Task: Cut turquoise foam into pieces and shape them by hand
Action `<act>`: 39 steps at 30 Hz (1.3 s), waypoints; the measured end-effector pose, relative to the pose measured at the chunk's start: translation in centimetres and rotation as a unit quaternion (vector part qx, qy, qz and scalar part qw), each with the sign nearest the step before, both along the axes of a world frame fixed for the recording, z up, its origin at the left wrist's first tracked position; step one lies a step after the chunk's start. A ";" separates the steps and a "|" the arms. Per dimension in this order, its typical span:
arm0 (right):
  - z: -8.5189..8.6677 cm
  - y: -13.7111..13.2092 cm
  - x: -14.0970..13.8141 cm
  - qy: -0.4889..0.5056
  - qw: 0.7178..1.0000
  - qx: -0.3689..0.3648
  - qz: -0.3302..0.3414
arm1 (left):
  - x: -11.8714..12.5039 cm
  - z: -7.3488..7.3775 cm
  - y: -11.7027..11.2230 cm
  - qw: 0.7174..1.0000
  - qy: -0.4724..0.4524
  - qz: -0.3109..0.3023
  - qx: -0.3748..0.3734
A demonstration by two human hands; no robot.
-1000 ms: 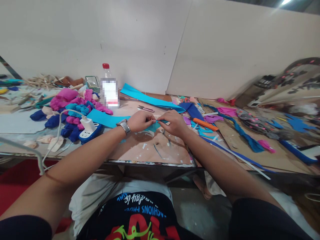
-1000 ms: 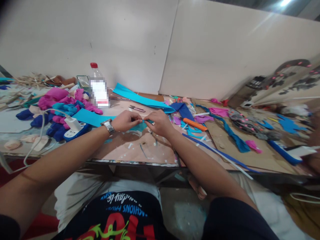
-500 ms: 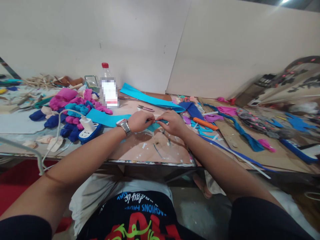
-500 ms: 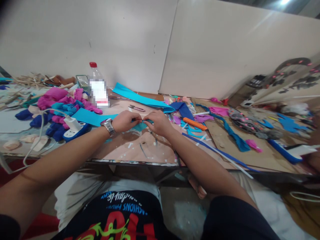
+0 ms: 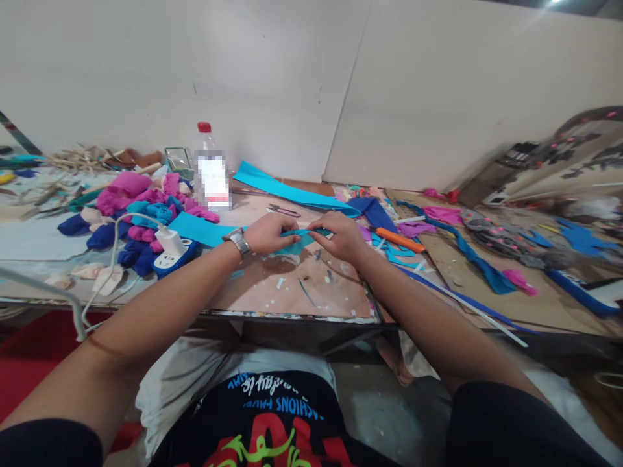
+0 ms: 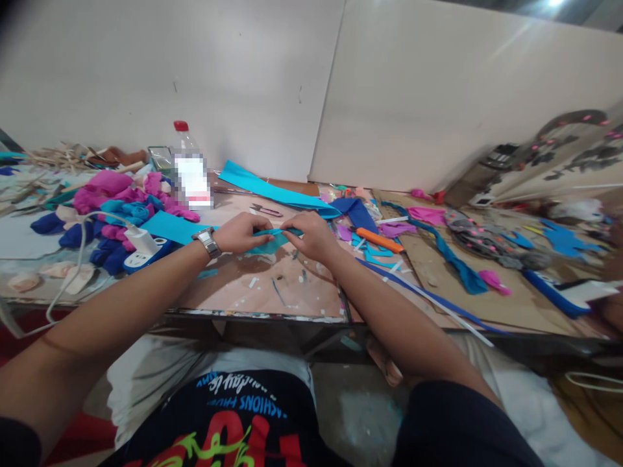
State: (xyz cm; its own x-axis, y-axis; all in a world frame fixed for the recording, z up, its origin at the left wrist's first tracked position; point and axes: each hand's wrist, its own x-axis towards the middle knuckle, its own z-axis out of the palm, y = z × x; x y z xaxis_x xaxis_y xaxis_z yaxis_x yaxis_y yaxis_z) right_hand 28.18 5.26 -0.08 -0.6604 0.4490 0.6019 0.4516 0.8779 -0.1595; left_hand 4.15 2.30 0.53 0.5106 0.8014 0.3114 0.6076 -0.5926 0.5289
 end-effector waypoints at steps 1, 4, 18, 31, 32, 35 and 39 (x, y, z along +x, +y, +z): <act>0.0 0.0 0.0 0.002 1.000 -0.003 -0.001 | -0.1 0.1 0.0 1.000 0.007 -0.004 -0.005; -0.1 0.2 0.1 0.019 1.000 -0.018 -0.012 | -0.3 0.3 0.1 0.999 0.042 -0.012 -0.006; -0.8 0.9 0.1 0.109 0.974 -0.179 -0.090 | -2.3 0.2 1.9 0.989 0.080 0.110 0.051; -1.9 0.0 -1.1 0.101 0.978 -0.162 -0.084 | -1.8 0.0 1.2 0.988 0.086 0.104 0.081; -1.9 -0.1 -1.1 0.097 0.979 -0.162 -0.076 | -1.5 0.1 0.8 0.988 0.096 0.090 0.082; -1.7 -0.4 -1.3 0.090 0.981 -0.160 -0.056 | -0.9 0.5 -0.1 0.983 0.155 0.048 0.091; -1.6 -0.5 -1.3 0.079 0.982 -0.166 -0.030 | -0.4 0.5 -0.6 0.967 0.224 0.032 0.115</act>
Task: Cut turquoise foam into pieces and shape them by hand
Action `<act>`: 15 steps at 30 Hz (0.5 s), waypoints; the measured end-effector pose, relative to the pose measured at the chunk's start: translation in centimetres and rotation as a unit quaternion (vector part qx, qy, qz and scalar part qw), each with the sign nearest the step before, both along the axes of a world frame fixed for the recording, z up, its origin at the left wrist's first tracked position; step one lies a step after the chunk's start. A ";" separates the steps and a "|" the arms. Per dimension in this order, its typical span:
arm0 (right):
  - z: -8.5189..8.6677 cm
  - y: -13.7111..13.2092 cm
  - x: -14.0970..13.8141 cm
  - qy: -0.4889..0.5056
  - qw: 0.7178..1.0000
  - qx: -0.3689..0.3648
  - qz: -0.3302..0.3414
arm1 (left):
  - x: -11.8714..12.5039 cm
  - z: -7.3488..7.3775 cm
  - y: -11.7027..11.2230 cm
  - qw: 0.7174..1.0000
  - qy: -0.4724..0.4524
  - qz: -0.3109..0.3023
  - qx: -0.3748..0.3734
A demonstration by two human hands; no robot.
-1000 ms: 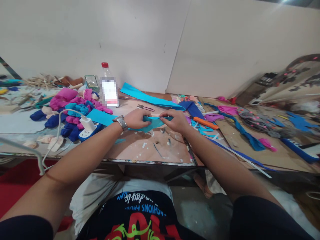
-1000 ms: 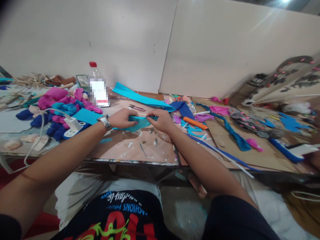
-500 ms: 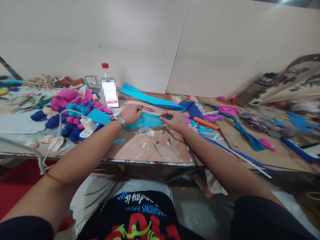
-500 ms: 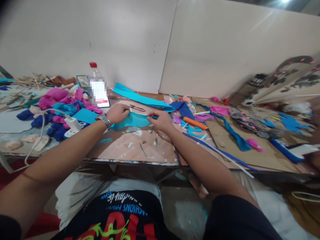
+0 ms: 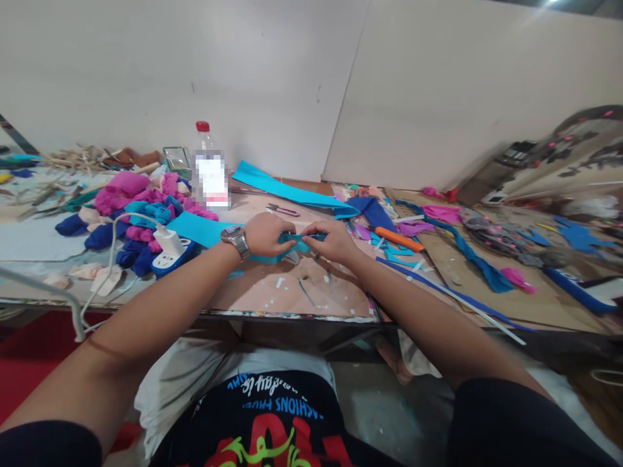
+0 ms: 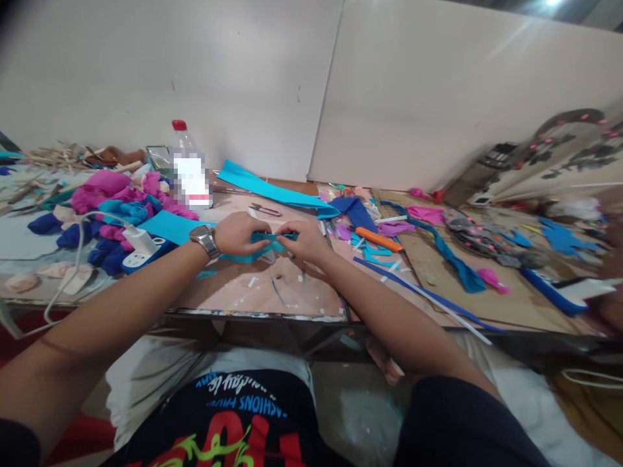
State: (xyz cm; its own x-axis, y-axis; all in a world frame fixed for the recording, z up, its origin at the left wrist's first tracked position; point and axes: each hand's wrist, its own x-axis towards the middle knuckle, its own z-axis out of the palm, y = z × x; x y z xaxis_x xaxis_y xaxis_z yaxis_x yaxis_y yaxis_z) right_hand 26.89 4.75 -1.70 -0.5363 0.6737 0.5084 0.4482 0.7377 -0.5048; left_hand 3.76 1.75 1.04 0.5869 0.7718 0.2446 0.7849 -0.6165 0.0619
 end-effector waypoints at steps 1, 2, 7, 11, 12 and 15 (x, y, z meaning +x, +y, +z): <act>-0.1 0.0 0.0 -0.003 1.000 -0.001 0.006 | 0.1 0.0 0.0 1.000 0.013 0.000 0.005; -0.1 0.0 0.0 -0.005 1.000 -0.001 0.009 | 0.2 0.0 0.0 1.000 0.025 0.000 0.010; -0.4 0.1 0.0 -0.003 1.000 0.002 0.014 | 0.3 0.1 0.1 0.996 0.084 0.016 0.027; -0.1 0.0 0.0 0.008 1.000 -0.001 0.004 | -0.3 0.1 0.6 0.993 0.099 0.060 0.002; -0.1 0.1 0.0 0.009 1.000 0.000 0.001 | -0.5 0.0 0.8 0.992 0.102 0.072 -0.007; -0.1 0.2 0.1 0.011 1.000 0.000 -0.009 | -1.0 -0.4 1.4 0.988 0.107 0.107 -0.028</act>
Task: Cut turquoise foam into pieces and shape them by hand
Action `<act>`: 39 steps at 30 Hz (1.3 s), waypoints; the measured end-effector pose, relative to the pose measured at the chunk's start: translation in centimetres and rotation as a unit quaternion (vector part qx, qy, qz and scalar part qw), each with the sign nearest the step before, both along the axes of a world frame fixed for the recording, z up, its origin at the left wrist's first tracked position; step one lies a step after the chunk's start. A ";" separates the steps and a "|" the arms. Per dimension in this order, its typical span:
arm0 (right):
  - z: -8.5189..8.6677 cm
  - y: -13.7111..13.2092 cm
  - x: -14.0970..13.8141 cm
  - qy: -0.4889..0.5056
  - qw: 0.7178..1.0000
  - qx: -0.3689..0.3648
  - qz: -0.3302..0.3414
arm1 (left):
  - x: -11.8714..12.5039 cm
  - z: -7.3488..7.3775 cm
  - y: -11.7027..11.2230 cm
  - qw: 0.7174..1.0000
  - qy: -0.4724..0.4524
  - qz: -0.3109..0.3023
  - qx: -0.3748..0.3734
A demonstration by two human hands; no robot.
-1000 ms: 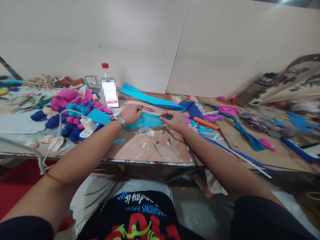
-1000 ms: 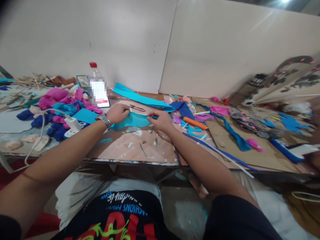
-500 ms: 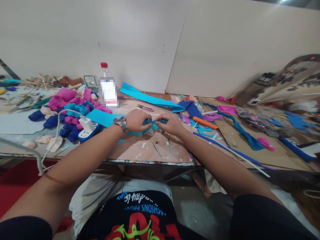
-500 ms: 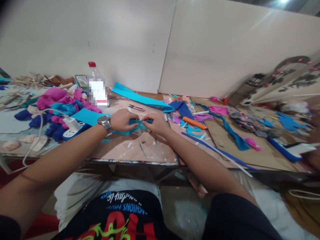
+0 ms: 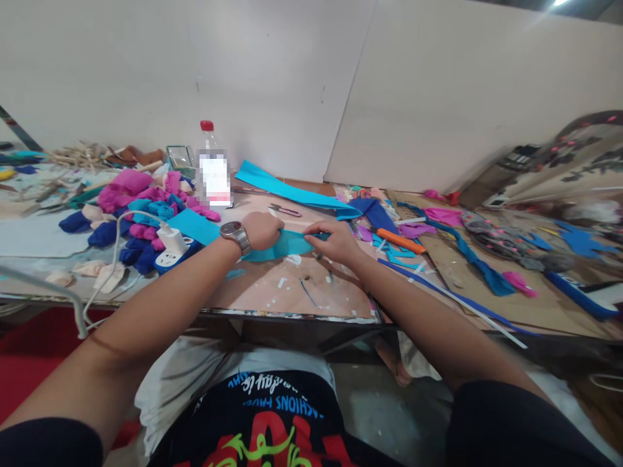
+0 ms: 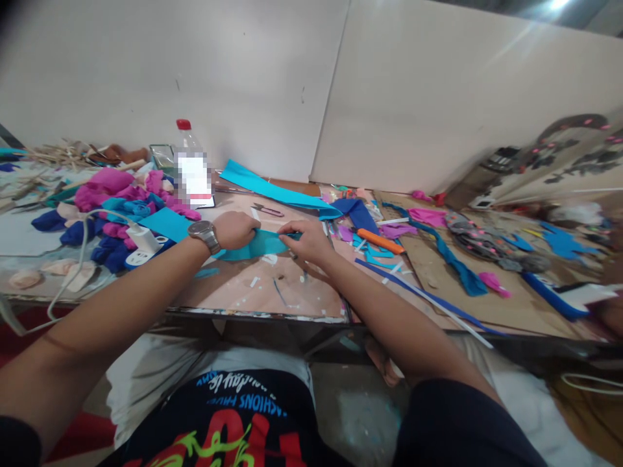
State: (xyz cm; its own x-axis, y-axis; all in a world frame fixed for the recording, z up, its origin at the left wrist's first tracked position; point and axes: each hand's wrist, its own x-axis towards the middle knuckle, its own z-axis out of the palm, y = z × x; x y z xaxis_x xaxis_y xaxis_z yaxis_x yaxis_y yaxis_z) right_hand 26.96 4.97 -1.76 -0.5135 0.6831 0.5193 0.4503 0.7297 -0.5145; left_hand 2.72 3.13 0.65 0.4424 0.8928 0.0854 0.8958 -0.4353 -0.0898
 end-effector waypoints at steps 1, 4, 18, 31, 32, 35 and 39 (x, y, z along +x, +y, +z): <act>0.0 0.1 0.0 0.002 1.000 -0.001 -0.004 | -0.2 -0.1 0.2 1.000 -0.003 0.009 -0.003; -0.2 0.4 0.2 0.003 1.000 -0.010 -0.016 | -0.7 -0.4 0.6 0.999 -0.006 0.040 -0.005; -0.3 0.0 -0.1 -0.025 0.996 0.081 0.024 | 1.4 0.6 -1.4 0.984 -0.154 -0.088 0.007; 0.0 -0.2 -0.1 -0.044 0.993 0.100 0.033 | 2.1 -0.1 -1.5 0.972 -0.204 -0.111 -0.039; 0.0 -0.3 -0.1 -0.050 0.993 0.103 0.029 | 2.1 -0.1 -1.4 0.971 -0.209 -0.111 -0.039; 0.1 -0.3 -0.1 -0.064 0.991 0.112 0.016 | 2.1 -0.4 -1.3 0.970 -0.218 -0.105 -0.032; 0.1 -0.3 -0.1 -0.067 0.990 0.124 0.000 | 2.1 -0.5 -1.2 0.970 -0.222 -0.098 -0.023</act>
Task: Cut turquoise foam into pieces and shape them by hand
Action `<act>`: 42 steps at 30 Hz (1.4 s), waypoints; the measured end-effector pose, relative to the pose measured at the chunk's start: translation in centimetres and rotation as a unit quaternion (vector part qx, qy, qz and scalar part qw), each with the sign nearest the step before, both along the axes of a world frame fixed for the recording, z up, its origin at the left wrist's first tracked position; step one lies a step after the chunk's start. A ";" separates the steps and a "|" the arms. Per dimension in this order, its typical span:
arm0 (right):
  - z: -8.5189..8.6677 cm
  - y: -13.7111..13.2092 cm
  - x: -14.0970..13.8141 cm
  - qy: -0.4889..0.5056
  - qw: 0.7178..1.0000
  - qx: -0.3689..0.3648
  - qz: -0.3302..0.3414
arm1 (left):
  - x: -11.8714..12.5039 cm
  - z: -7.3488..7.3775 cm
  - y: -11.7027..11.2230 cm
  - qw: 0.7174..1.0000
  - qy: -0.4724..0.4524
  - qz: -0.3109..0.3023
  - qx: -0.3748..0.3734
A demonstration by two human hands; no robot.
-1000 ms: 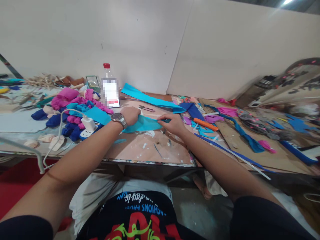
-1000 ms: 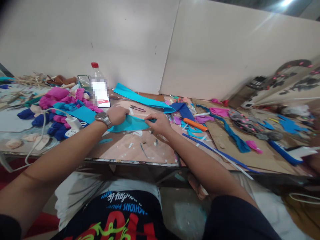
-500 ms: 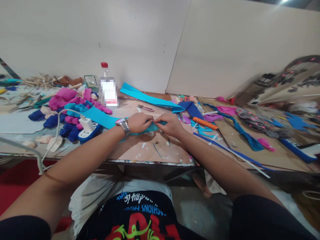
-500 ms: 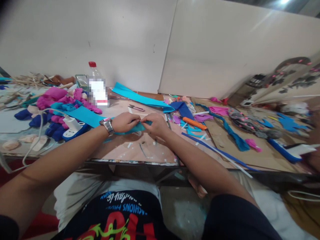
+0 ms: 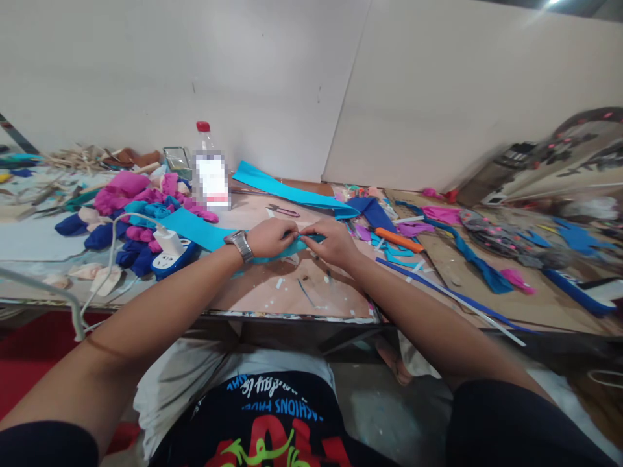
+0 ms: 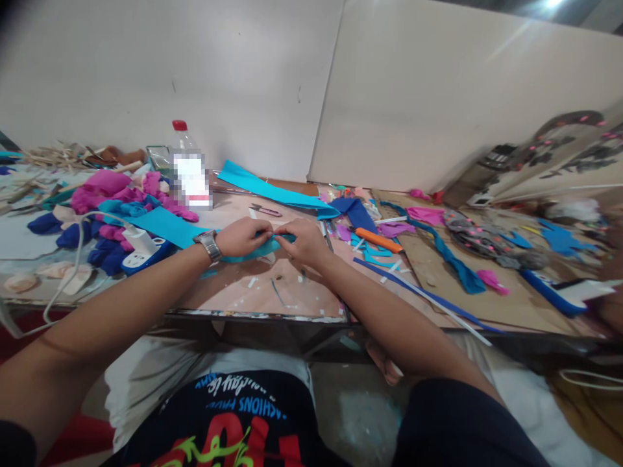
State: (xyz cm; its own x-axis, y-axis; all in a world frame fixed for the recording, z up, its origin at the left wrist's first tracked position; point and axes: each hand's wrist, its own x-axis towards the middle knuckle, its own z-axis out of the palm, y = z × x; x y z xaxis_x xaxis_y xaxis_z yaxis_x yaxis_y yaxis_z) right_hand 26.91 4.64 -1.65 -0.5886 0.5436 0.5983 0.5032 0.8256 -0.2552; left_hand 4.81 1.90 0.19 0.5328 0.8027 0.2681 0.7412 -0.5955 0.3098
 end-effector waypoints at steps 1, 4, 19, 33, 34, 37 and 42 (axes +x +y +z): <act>0.0 0.0 0.0 0.001 1.000 0.001 -0.003 | 0.0 0.1 0.0 1.000 -0.003 0.002 -0.001; 0.0 0.1 -0.1 0.004 1.000 0.003 -0.006 | 0.1 0.4 -0.2 1.000 -0.012 0.009 -0.009; 0.3 -0.3 -0.1 -0.018 0.998 0.016 -0.052 | 0.9 0.0 -0.5 0.996 0.013 0.069 0.049; 0.5 -0.5 -0.1 -0.019 0.999 0.016 -0.049 | 0.9 0.0 -0.5 0.997 0.021 0.060 0.053; 0.5 -0.5 -0.2 -0.020 0.999 0.016 -0.048 | 0.9 0.0 -0.6 0.996 0.031 0.064 0.054; 0.5 -0.4 -0.1 -0.026 0.998 0.018 -0.052 | 1.0 0.1 -0.5 0.994 0.062 0.071 0.059; 0.5 -0.4 -0.1 -0.033 0.998 0.018 -0.058 | 0.9 0.0 -0.4 0.991 0.086 0.069 0.077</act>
State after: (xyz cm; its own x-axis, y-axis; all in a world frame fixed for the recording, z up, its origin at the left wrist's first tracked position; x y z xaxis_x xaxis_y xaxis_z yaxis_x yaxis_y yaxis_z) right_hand 26.80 4.26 -1.16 -0.5624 0.5892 0.5801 0.6102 0.7692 -0.1896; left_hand 5.75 1.52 0.14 0.4691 0.8275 0.3084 0.8527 -0.5153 0.0856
